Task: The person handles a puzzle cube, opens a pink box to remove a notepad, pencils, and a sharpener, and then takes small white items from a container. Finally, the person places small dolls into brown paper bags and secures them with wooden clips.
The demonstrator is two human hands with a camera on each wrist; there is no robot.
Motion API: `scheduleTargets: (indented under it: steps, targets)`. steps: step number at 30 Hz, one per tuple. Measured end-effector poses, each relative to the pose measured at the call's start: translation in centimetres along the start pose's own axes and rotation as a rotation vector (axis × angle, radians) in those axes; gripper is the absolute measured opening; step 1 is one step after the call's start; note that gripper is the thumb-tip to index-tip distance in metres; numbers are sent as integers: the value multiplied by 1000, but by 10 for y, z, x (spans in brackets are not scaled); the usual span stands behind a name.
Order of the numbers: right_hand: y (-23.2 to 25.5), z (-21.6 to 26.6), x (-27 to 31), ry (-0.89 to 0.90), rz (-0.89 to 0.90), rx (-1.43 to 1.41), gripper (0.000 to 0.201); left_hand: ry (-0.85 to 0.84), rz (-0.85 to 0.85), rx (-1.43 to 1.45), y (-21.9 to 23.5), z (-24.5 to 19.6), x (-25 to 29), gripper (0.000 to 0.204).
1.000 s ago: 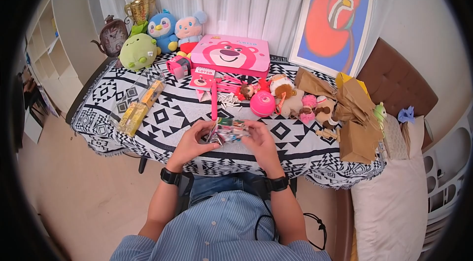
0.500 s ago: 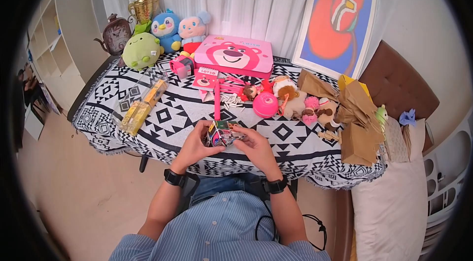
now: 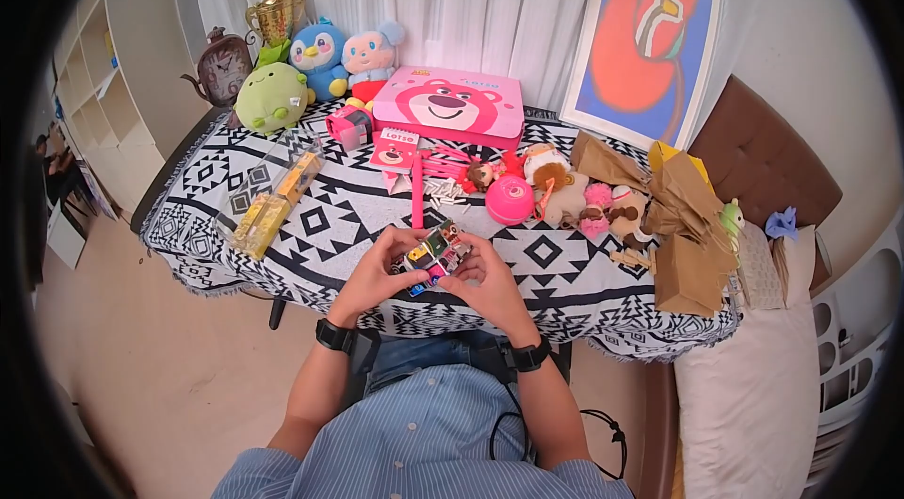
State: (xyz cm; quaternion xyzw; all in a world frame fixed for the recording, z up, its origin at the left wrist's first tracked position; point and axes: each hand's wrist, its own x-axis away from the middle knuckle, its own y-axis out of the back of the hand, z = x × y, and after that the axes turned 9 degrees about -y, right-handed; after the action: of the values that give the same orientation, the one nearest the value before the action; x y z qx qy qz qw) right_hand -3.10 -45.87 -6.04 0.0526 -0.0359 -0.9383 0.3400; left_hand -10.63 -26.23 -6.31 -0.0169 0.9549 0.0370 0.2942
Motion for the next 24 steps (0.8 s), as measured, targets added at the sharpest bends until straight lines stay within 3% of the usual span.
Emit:
scheduleTargets:
  steps: [7,9,19,22,24]
  targets:
    - [0,0,0,15,-2,-16,77,121,-52,226,6,-1,2,34]
    - [2,-4,-1,9,11,-79,80,278,-119,288,4,-3,2,38]
    - [3,-4,1,13,14,-202,93,246,-26,308,6,-5,2,58]
    - [5,-7,0,50,28,-168,92,217,-91,324,4,-12,0,69]
    - [6,-4,1,6,85,-32,89,167,-3,306,5,-11,0,81]
